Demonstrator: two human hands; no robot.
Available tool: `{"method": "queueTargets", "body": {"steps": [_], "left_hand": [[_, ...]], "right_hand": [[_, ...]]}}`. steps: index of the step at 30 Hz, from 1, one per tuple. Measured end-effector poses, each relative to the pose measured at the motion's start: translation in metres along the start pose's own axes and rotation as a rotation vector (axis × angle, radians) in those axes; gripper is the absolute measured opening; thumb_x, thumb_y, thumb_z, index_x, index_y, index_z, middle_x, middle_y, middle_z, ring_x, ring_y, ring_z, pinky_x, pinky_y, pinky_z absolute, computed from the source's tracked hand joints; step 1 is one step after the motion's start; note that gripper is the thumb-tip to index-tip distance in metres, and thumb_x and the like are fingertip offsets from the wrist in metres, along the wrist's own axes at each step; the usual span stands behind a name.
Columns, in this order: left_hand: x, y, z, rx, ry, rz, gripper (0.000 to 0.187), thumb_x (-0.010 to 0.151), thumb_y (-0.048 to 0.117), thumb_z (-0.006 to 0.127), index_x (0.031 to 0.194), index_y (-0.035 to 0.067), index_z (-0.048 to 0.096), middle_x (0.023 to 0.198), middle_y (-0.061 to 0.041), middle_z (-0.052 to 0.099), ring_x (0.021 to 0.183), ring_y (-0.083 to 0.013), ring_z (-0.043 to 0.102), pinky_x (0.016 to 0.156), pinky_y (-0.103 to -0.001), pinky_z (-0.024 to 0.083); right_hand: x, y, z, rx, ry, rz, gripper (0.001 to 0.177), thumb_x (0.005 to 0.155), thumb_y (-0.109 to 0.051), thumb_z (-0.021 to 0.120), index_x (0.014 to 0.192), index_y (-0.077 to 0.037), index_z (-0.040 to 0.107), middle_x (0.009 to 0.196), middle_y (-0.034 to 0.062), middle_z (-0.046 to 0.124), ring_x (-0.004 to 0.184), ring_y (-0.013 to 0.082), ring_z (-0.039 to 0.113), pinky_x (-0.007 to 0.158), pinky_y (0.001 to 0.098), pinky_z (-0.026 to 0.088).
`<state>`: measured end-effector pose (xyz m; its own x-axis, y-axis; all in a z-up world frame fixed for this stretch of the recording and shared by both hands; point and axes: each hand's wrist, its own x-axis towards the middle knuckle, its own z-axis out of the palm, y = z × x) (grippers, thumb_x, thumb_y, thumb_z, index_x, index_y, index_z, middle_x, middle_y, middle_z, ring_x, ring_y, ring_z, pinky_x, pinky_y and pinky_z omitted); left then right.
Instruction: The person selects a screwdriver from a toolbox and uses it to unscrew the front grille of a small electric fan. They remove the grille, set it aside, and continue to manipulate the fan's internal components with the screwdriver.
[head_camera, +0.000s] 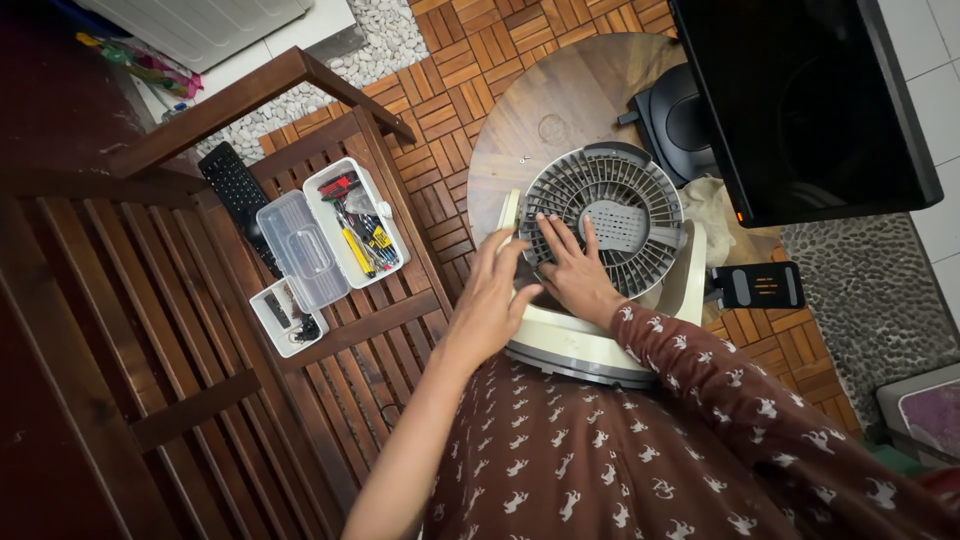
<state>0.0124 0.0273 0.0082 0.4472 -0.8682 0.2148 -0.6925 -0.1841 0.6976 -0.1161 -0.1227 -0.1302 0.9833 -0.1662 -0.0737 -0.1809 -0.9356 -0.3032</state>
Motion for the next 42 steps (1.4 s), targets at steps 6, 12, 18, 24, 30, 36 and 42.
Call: {"method": "queueTargets", "body": {"steps": [6,12,18,24,30,36,42], "left_hand": [[-0.007,0.001,0.005,0.097,-0.265,-0.394,0.037,0.096,0.036,0.07,0.126,0.014,0.063,0.119,-0.011,0.066,0.106,-0.0301,0.072,0.087,-0.039,0.058],[-0.006,0.004,-0.01,-0.234,0.057,0.003,0.032,0.09,0.01,0.063,0.121,0.003,0.059,0.119,-0.021,0.061,0.105,-0.0396,0.065,0.081,-0.041,0.059],[-0.004,0.008,-0.005,0.141,-0.151,-0.412,0.047,0.087,0.039,0.081,0.117,0.008,0.065,0.11,-0.014,0.067,0.098,-0.0337,0.071,0.076,-0.043,0.058],[-0.01,0.001,-0.007,-0.111,-0.03,-0.106,0.035,0.092,0.019,0.071,0.123,0.004,0.063,0.122,-0.018,0.067,0.106,-0.0381,0.069,0.086,-0.044,0.058],[-0.004,0.003,-0.002,0.016,-0.09,-0.266,0.053,0.09,0.032,0.076,0.124,0.0,0.051,0.12,-0.02,0.062,0.111,-0.0383,0.066,0.095,-0.046,0.054],[-0.005,0.007,0.004,-0.079,-0.152,-0.22,0.037,0.092,0.024,0.073,0.122,0.007,0.06,0.124,-0.016,0.065,0.106,-0.0346,0.07,0.09,-0.042,0.058],[0.001,-0.003,0.002,0.061,0.058,-0.087,0.046,0.085,0.025,0.08,0.117,0.001,0.058,0.12,-0.023,0.063,0.108,-0.042,0.066,0.086,-0.046,0.056]], "right_hand": [[0.004,-0.002,0.007,-0.021,-0.024,0.03,0.021,0.08,-0.023,0.075,0.094,-0.007,0.077,0.169,0.0212,0.015,0.157,0.0368,0.011,0.12,0.0709,0.0],[0.003,-0.006,0.002,0.01,-0.041,0.056,0.02,0.078,-0.02,0.073,0.091,-0.006,0.078,0.168,0.0215,0.013,0.156,0.038,0.011,0.118,0.0721,-0.003],[0.004,-0.008,0.003,-0.016,-0.052,0.083,0.016,0.083,-0.022,0.074,0.084,-0.006,0.078,0.17,0.0217,0.011,0.157,0.0397,0.01,0.117,0.0748,-0.005],[0.005,-0.009,0.003,-0.004,-0.079,0.102,0.018,0.08,-0.021,0.074,0.086,-0.005,0.078,0.169,0.0206,0.01,0.156,0.0387,0.009,0.116,0.0743,-0.006],[0.005,-0.007,0.008,-0.007,-0.087,0.108,0.016,0.081,-0.021,0.074,0.088,-0.007,0.079,0.17,0.0209,0.01,0.158,0.0381,0.007,0.117,0.0741,-0.007],[0.002,-0.003,0.012,-0.008,-0.002,0.06,0.027,0.078,-0.024,0.075,0.097,-0.005,0.079,0.169,0.0213,0.012,0.157,0.0384,0.008,0.116,0.074,-0.006],[0.001,-0.002,0.007,0.063,0.003,0.064,0.024,0.081,-0.028,0.076,0.092,-0.008,0.08,0.168,0.0187,0.015,0.156,0.0377,0.011,0.116,0.075,-0.004]]}}
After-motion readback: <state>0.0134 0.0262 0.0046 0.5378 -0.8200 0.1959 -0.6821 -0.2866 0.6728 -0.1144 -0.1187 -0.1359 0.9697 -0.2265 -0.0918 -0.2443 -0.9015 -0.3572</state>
